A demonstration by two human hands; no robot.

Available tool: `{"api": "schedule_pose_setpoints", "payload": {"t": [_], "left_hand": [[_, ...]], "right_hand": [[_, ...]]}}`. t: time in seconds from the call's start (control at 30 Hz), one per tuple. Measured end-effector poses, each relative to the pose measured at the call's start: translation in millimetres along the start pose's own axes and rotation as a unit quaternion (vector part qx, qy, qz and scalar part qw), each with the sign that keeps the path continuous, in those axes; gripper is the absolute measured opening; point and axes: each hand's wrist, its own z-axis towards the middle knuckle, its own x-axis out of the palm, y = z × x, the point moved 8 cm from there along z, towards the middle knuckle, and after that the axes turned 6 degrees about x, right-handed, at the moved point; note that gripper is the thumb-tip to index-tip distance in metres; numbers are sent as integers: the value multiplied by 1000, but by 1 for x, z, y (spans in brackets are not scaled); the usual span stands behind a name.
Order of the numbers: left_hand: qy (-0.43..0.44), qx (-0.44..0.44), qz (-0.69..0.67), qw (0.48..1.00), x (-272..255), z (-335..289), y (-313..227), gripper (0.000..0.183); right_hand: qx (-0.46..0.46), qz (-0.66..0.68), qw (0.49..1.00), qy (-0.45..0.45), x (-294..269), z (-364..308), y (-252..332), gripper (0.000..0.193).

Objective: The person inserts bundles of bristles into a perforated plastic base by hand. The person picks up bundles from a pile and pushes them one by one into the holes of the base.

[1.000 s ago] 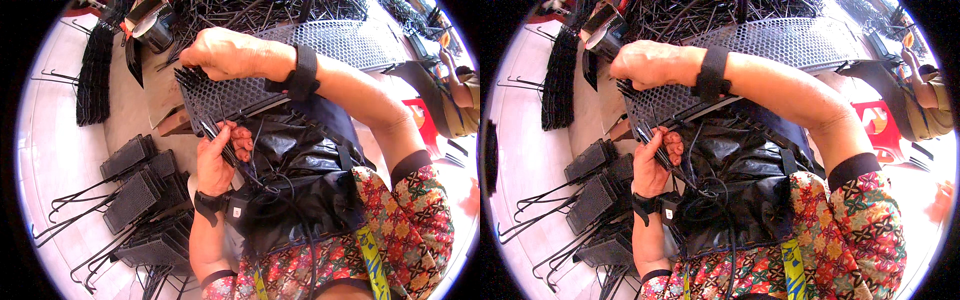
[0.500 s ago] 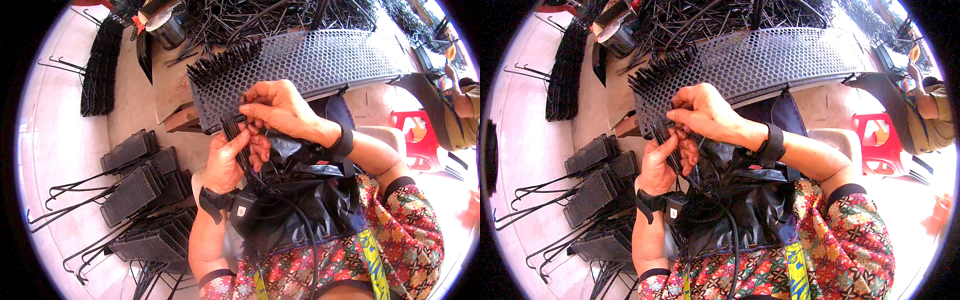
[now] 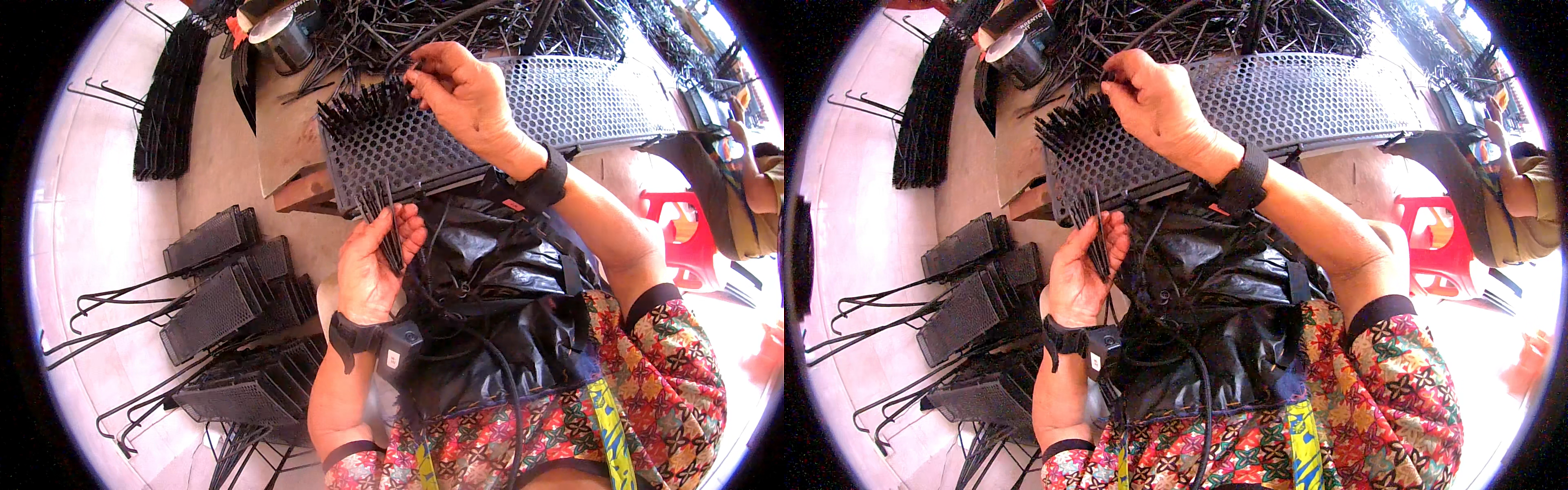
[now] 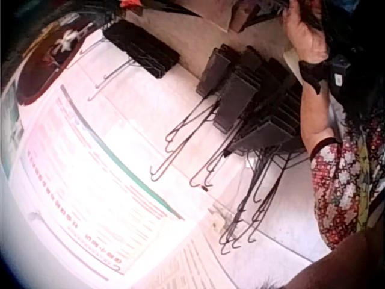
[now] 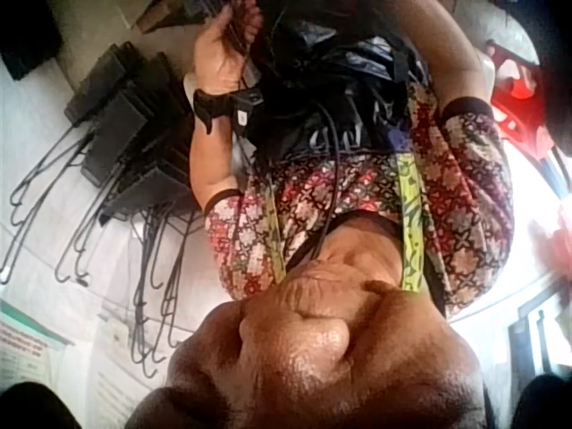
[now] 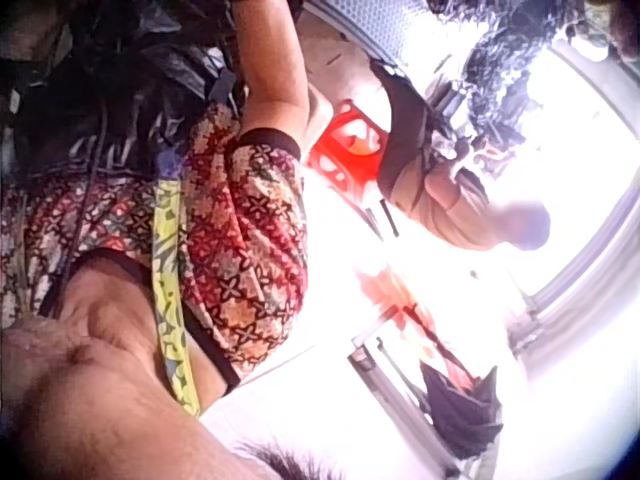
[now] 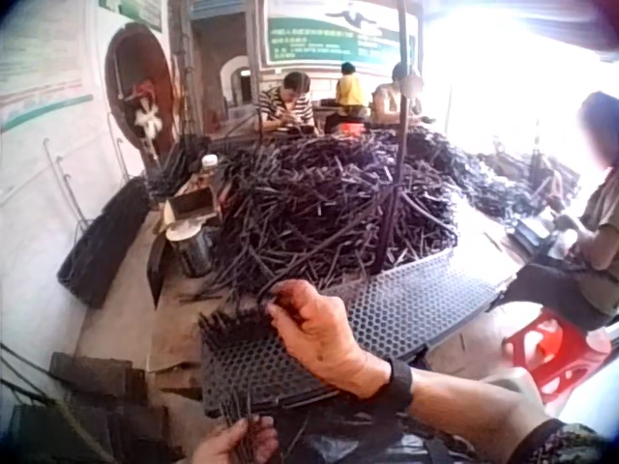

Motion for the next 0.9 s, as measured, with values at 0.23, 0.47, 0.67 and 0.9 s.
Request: {"api": "schedule_pose_setpoints", "payload": {"t": [0.23, 0.47, 0.67, 0.9], "left_hand": [[30, -52, 10, 998, 12, -11, 6, 21], [37, -15, 26, 999, 17, -9, -1, 22], [80, 41, 51, 995, 20, -9, -11, 22], [51, 68, 132, 988, 27, -13, -18, 25]], "right_hand": [[-192, -168, 965, 56, 22, -4, 25, 9], [-170, -336, 893, 246, 48, -10, 28, 20], [178, 14, 930, 320, 48, -61, 20, 27], [396, 206, 852, 274, 39, -79, 6, 10]]}}
